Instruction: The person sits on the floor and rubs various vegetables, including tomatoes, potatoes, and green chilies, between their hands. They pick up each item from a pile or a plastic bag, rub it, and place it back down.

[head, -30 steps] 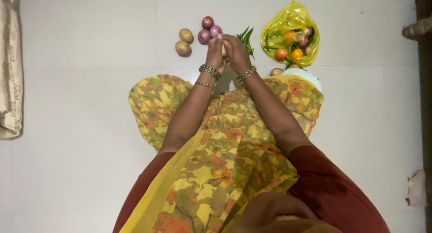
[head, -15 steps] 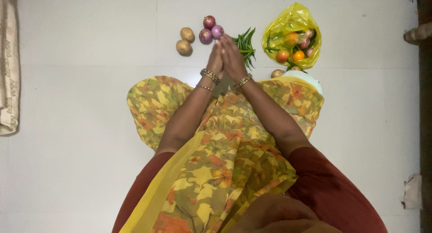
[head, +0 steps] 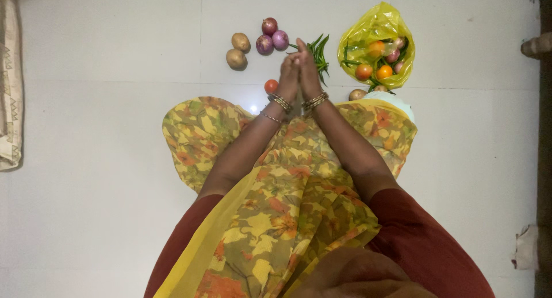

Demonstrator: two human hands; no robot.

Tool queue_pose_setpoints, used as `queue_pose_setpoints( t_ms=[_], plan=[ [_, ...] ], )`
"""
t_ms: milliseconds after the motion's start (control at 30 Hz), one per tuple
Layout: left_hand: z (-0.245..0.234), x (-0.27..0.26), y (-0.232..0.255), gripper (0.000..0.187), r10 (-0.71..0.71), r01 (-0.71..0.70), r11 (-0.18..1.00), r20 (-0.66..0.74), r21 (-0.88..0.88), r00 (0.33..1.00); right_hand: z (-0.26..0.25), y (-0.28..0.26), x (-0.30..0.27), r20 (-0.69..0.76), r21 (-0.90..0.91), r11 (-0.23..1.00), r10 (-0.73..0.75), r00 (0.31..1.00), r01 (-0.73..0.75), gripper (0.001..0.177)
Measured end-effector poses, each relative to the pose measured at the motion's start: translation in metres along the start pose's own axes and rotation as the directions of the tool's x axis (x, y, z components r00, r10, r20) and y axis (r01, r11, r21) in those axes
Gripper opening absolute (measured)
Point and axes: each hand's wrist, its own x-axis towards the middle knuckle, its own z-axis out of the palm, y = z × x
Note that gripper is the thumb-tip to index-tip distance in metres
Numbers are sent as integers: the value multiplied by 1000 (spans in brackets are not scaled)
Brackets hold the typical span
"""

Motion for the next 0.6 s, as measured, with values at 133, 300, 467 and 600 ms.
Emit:
queue_pose_setpoints(
  t_ms=[133, 300, 467, 600],
  plan=[
    [-32, 23, 23, 45, -325, 321, 946, -133, -44, 937, 36, -13, -18, 165, -358, 909, -165, 972, 215, 74],
    [-50, 38, 28, 35, -95, 37, 840, -79, -541, 992, 38, -24, -42, 293, -309, 899, -220, 931, 310, 70],
    [-18, -5, 48, 41, -308, 285, 868, 8, -407, 951, 24, -20, -21, 151, -342, 890, -265, 952, 302, 75],
    [16, -31, 58, 48, -202, 240, 941, 176, -237, 964, -16, -8, 8, -73, -66, 997, -42, 996, 37, 75]
  ],
)
